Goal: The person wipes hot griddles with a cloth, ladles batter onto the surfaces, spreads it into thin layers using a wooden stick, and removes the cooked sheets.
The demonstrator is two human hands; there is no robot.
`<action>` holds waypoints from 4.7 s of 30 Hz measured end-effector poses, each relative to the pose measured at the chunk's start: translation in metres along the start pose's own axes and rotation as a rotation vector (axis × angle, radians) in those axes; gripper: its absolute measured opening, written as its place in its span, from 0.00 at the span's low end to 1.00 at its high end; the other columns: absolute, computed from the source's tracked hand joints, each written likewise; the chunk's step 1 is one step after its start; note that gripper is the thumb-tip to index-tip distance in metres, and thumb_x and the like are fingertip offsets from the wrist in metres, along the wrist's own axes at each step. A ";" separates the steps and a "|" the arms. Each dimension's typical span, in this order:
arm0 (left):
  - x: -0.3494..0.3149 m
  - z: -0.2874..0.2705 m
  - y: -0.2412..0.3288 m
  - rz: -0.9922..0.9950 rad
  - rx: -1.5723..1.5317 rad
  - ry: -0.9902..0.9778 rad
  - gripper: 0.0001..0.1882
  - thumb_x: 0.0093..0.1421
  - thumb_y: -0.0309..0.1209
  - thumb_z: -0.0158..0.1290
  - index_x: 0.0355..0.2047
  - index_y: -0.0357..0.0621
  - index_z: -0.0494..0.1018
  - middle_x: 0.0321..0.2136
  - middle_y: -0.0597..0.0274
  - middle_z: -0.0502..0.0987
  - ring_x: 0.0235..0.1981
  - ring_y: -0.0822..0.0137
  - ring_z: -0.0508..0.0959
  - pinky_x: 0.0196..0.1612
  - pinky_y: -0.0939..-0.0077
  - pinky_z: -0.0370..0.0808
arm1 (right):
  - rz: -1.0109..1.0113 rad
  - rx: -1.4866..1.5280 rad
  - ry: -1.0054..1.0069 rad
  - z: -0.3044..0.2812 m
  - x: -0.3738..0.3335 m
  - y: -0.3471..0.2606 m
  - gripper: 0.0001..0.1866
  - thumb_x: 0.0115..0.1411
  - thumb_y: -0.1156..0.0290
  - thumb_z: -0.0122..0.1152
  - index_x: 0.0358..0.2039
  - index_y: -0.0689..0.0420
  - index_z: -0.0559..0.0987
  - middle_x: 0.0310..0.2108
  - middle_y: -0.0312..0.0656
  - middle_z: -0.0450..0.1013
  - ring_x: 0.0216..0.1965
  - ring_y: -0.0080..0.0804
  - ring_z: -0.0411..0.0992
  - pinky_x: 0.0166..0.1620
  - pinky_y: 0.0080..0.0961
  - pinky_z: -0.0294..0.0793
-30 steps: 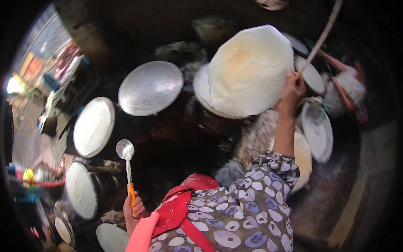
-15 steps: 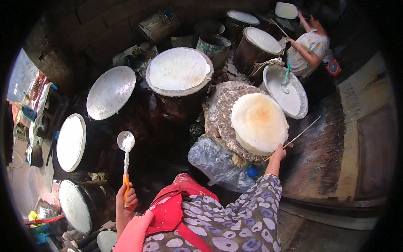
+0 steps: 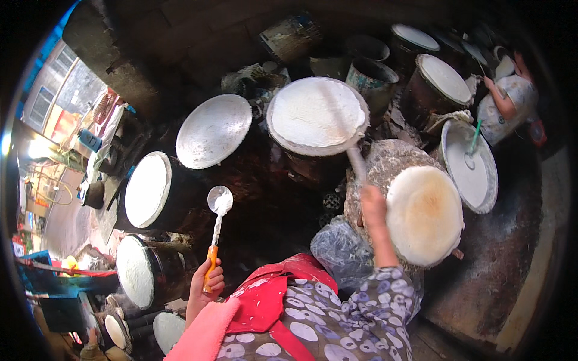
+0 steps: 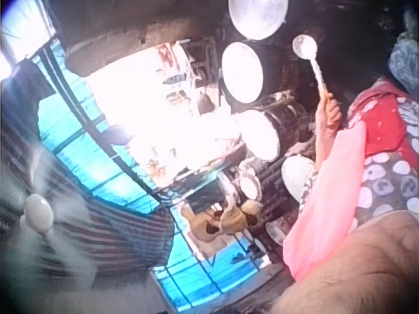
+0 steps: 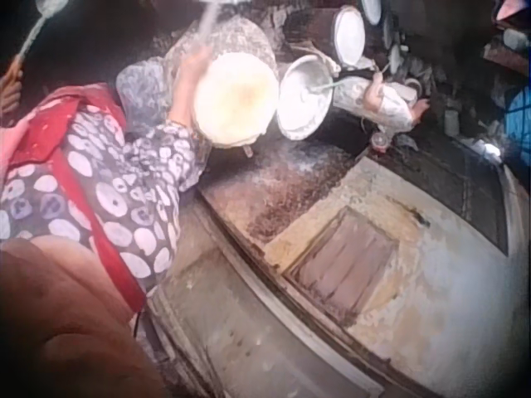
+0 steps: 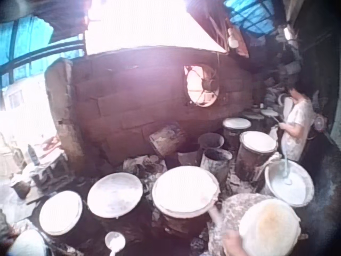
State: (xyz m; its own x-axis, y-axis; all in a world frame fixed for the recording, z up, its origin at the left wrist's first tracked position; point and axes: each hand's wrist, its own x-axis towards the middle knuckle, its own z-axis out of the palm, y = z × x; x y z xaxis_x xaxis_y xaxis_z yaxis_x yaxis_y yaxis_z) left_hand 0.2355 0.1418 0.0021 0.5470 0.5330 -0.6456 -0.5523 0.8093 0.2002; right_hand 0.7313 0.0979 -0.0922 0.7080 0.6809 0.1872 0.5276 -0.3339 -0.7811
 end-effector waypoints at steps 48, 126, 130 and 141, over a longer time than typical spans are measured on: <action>-0.336 -0.412 -0.567 0.055 0.369 1.938 0.19 0.62 0.42 0.50 0.41 0.36 0.69 0.32 0.44 0.78 0.36 0.50 0.80 0.40 0.57 0.75 | -1.689 -0.237 -1.876 0.083 -0.430 -0.161 0.11 0.61 0.66 0.55 0.41 0.58 0.78 0.33 0.50 0.77 0.34 0.50 0.76 0.36 0.39 0.75; 0.173 0.156 0.180 0.163 0.583 0.078 0.17 0.69 0.44 0.34 0.40 0.44 0.64 0.18 0.70 0.63 0.11 0.78 0.60 0.13 0.82 0.58 | 0.220 0.410 -0.637 0.258 0.022 -0.165 0.14 0.64 0.70 0.47 0.48 0.59 0.73 0.19 0.39 0.69 0.20 0.29 0.69 0.25 0.30 0.68; 0.230 0.159 0.195 0.228 0.876 0.128 0.17 0.67 0.45 0.39 0.38 0.43 0.63 0.19 0.67 0.66 0.12 0.75 0.64 0.14 0.78 0.63 | 0.227 0.352 -0.547 0.288 0.027 -0.168 0.17 0.63 0.69 0.47 0.52 0.57 0.71 0.28 0.53 0.74 0.31 0.47 0.75 0.35 0.39 0.71; 0.293 0.088 0.264 0.814 1.722 0.320 0.22 0.64 0.45 0.47 0.44 0.35 0.67 0.27 0.43 0.76 0.31 0.46 0.78 0.36 0.57 0.73 | 0.077 -0.036 -0.345 0.341 -0.006 -0.255 0.20 0.64 0.67 0.47 0.54 0.61 0.68 0.36 0.59 0.75 0.39 0.58 0.74 0.43 0.48 0.72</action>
State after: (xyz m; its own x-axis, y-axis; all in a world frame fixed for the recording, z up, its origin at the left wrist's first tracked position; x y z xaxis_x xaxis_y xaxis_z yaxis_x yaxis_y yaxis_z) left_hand 0.3055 0.5339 -0.0692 0.2890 0.9533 -0.0873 0.6521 -0.1293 0.7471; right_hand 0.4318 0.4012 -0.0971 0.5495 0.8308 -0.0881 0.4993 -0.4111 -0.7627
